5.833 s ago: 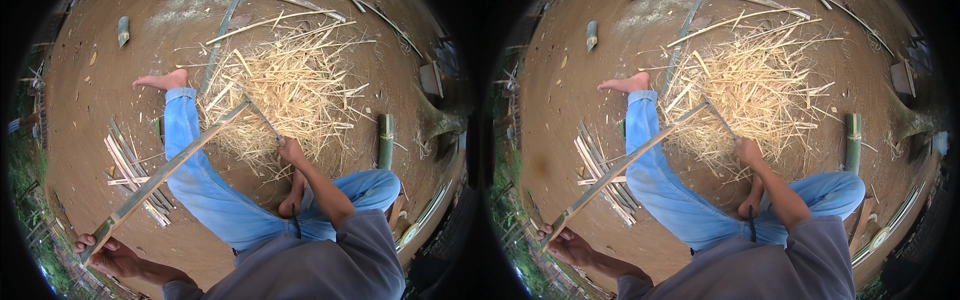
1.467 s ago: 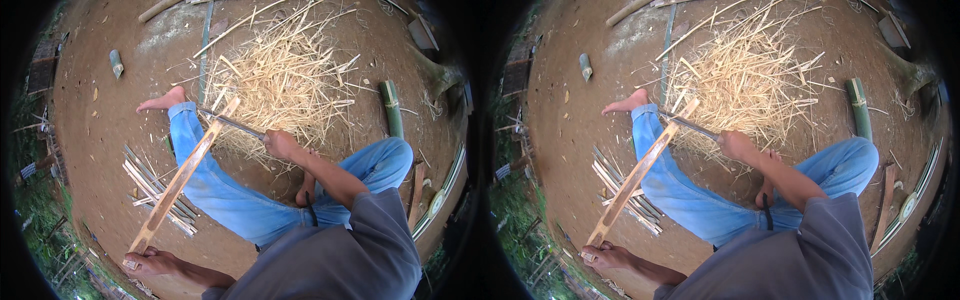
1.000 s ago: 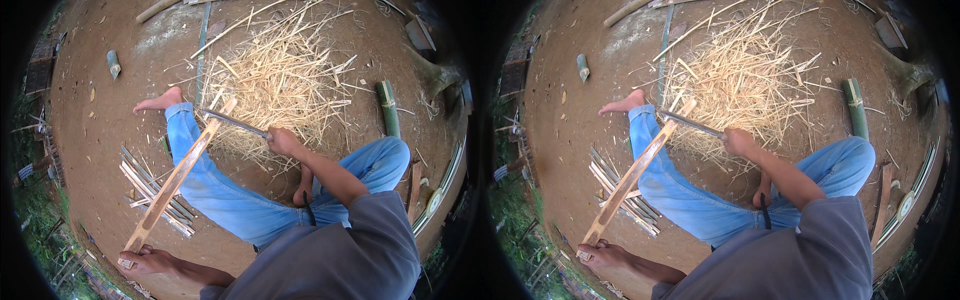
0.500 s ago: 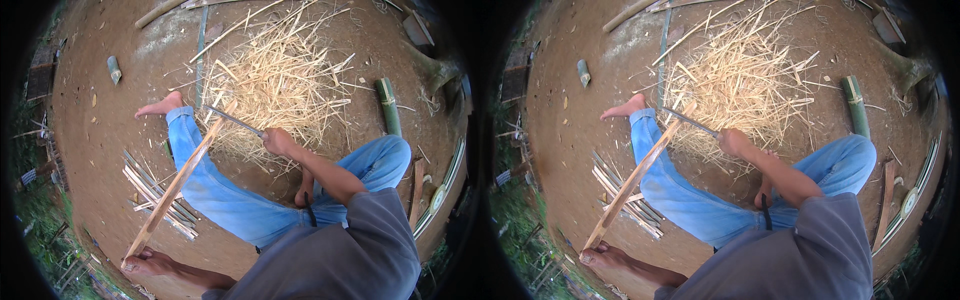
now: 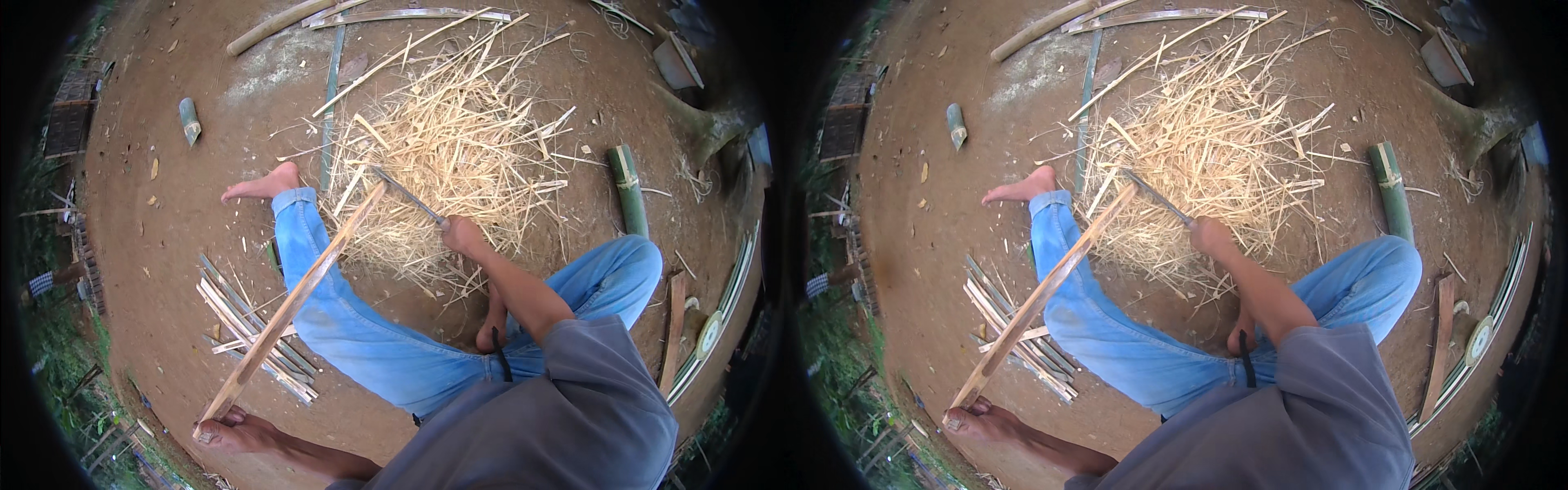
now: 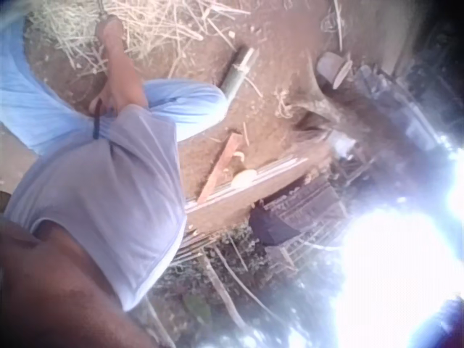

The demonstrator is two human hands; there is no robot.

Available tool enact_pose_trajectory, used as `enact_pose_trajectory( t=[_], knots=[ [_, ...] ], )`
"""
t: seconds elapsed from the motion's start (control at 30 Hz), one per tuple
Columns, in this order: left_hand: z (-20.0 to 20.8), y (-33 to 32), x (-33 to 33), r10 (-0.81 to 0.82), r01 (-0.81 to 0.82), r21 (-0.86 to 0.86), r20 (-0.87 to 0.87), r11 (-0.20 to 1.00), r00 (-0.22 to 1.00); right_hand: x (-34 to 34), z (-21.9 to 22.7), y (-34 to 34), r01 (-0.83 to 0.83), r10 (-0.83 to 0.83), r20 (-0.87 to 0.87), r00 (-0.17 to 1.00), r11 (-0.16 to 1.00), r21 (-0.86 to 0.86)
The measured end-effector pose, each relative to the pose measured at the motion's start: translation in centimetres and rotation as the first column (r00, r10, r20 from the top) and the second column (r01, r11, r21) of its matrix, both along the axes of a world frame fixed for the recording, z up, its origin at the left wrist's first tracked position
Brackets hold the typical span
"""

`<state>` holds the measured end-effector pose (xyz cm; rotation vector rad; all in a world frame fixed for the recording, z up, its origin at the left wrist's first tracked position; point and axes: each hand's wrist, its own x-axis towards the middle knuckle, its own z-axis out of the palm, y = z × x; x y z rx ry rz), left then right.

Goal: The person sits on the ground and uses a machete to shave thin strips off a piece of bamboo held in their left hand. They repeatedly scrape the blade along the bamboo to create fine shavings, which accumulate on the ground.

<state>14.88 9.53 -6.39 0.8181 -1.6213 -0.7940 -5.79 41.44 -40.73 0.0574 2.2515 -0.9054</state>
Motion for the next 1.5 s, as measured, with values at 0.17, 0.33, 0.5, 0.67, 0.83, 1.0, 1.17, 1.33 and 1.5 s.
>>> enact_pose_trajectory(
  t=[0.17, 0.33, 0.5, 0.67, 0.83, 1.0, 1.17, 1.33, 1.5],
  knots=[
    [0.5, 1.6, -1.1, 0.301, -0.301, 0.012, -0.016, 0.954, 0.953, 3.6, 6.5, -3.0, -0.252, 0.231, -0.142, 0.963, 0.956, -0.153],
    [0.8, 2.4, -2.7, 0.33, -0.33, 0.024, 0.0, 0.944, 0.944, 4.5, 7.1, -4.0, -0.271, 0.235, -0.203, 0.95, 0.947, -0.17],
    [0.6, 1.3, -0.8, 0.342, -0.342, 0.024, -0.005, 0.939, 0.94, 6.2, 10.5, -4.4, -0.353, 0.287, -0.252, 0.924, 0.893, -0.279],
    [0.7, 2.9, -2.5, 0.387, -0.388, 0.033, 0.019, 0.921, 0.922, 4.2, 8.8, -4.0, -0.292, 0.257, -0.196, 0.946, 0.939, -0.179],
    [0.9, 3.2, -2.7, 0.421, -0.421, 0.022, -0.011, 0.907, 0.907, 3.8, 9.0, -3.7, -0.331, 0.291, -0.22, 0.931, 0.927, -0.175],
    [0.8, 2.7, -1.9, 0.408, -0.408, -0.001, -0.005, 0.913, 0.913, 4.4, 8.6, -3.7, -0.311, 0.274, -0.227, 0.935, 0.939, -0.148],
    [0.5, 2.3, -2.4, 0.426, -0.426, 0.041, 0.005, 0.904, 0.905, 2.7, 5.7, -3.1, -0.267, 0.24, -0.214, 0.947, 0.958, -0.106],
    [0.0, 1.9, -2.0, 0.425, -0.425, 0.024, -0.012, 0.905, 0.905, 3.3, 7.5, -2.9, -0.396, 0.362, -0.259, 0.895, 0.914, -0.092],
    [0.5, 2.5, -2.5, 0.438, -0.438, 0.027, 0.012, 0.899, 0.899, 2.1, 5.8, -3.0, -0.303, 0.286, -0.239, 0.928, 0.952, -0.035]
  ],
)
